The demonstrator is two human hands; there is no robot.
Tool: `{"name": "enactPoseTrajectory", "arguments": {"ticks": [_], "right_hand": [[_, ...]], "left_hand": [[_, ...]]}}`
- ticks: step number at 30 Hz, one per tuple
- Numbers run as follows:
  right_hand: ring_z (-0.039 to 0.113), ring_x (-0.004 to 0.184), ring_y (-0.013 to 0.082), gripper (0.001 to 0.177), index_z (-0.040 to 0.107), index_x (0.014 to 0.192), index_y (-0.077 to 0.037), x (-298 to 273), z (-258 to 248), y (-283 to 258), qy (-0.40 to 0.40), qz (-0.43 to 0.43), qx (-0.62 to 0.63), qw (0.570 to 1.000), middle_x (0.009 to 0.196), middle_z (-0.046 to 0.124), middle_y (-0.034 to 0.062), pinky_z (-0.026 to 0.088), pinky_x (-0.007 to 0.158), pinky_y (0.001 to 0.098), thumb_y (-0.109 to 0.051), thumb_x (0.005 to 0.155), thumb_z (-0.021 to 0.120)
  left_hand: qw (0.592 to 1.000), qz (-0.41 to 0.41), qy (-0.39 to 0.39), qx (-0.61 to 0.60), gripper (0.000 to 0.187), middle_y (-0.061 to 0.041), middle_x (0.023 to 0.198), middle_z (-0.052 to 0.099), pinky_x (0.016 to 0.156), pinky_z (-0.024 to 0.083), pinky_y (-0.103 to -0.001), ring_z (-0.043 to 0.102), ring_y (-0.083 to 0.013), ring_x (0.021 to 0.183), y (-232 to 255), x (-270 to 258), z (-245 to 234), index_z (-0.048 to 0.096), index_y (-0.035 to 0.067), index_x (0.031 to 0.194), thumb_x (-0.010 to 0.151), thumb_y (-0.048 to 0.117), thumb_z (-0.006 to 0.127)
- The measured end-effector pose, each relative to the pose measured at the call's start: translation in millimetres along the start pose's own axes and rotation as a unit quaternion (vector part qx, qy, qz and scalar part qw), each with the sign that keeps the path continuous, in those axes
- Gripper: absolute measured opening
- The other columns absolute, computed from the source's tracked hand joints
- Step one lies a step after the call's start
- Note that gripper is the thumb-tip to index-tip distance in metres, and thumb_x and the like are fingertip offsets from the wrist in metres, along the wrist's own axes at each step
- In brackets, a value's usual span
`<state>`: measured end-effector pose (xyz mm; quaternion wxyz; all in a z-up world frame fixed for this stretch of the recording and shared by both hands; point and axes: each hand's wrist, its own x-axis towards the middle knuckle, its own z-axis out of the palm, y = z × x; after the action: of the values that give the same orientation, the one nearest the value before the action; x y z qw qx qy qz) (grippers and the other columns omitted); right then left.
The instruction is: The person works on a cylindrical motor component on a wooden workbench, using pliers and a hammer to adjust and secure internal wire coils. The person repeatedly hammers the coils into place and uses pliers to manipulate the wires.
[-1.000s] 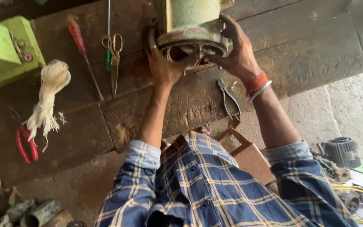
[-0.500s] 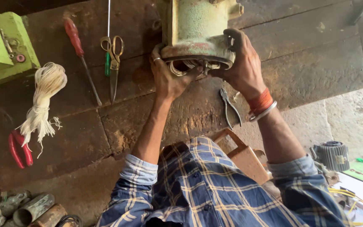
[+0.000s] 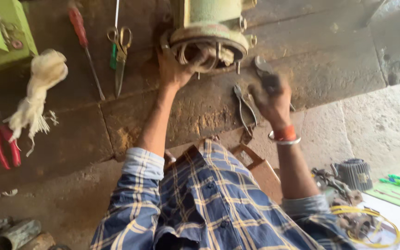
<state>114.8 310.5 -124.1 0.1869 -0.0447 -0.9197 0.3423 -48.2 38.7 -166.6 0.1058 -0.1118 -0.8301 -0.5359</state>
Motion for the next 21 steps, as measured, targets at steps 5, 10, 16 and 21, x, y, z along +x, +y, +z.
{"name": "enactPoseTrajectory", "arguments": {"ticks": [5, 10, 16, 21], "right_hand": [[0.062, 0.098, 0.0372, 0.055, 0.071, 0.108, -0.005, -76.5, 29.1, 24.3, -0.116, 0.049, -0.088, 0.988, 0.107, 0.064, 0.0208, 0.053, 0.086, 0.0494, -0.026, 0.062, 0.093], [0.059, 0.105, 0.0413, 0.044, 0.075, 0.102, -0.012, -53.1, 35.6, 16.2, -0.238, 0.102, -0.125, 0.958, 0.105, 0.063, 0.0220, 0.054, 0.085, 0.0517, -0.019, 0.060, 0.085], [0.067, 0.086, 0.0285, 0.023, 0.073, 0.109, -0.007, -38.8, 32.9, 0.5, -0.326, 0.252, -0.025, 0.911, 0.099, 0.073, 0.0235, 0.053, 0.080, 0.0418, -0.017, 0.090, 0.064], [0.070, 0.092, 0.0105, 0.051, 0.067, 0.131, -0.003, -42.5, 0.0, -9.7, -0.296, 0.174, 0.362, 0.867, 0.117, 0.075, 0.0071, 0.059, 0.082, 0.0293, 0.006, 0.084, 0.050]], "left_hand": [[0.999, -0.013, 0.032, 0.026, 0.128, -0.032, 0.140, 0.052, 0.102, 0.060, -0.058, 0.063, -0.0458, 0.127, 8.4, -3.0, -1.2, 0.035, -0.001, 0.149, 0.067, 0.082, 0.087], [0.999, -0.022, 0.021, -0.009, 0.136, -0.034, 0.140, 0.051, 0.111, 0.055, -0.054, 0.057, -0.0480, 0.132, 20.5, 0.6, 1.2, 0.029, -0.004, 0.148, 0.063, 0.083, 0.090], [0.994, -0.100, 0.009, -0.034, 0.148, -0.035, 0.139, 0.047, 0.107, 0.054, -0.051, 0.053, -0.0488, 0.130, 26.1, 2.7, 6.1, 0.022, -0.006, 0.148, 0.052, 0.084, 0.089], [0.992, -0.125, 0.013, 0.011, 0.145, -0.037, 0.139, 0.045, 0.100, 0.057, -0.057, 0.052, -0.0508, 0.130, 28.3, 0.5, 10.4, 0.025, -0.002, 0.151, 0.053, 0.087, 0.083]]}}
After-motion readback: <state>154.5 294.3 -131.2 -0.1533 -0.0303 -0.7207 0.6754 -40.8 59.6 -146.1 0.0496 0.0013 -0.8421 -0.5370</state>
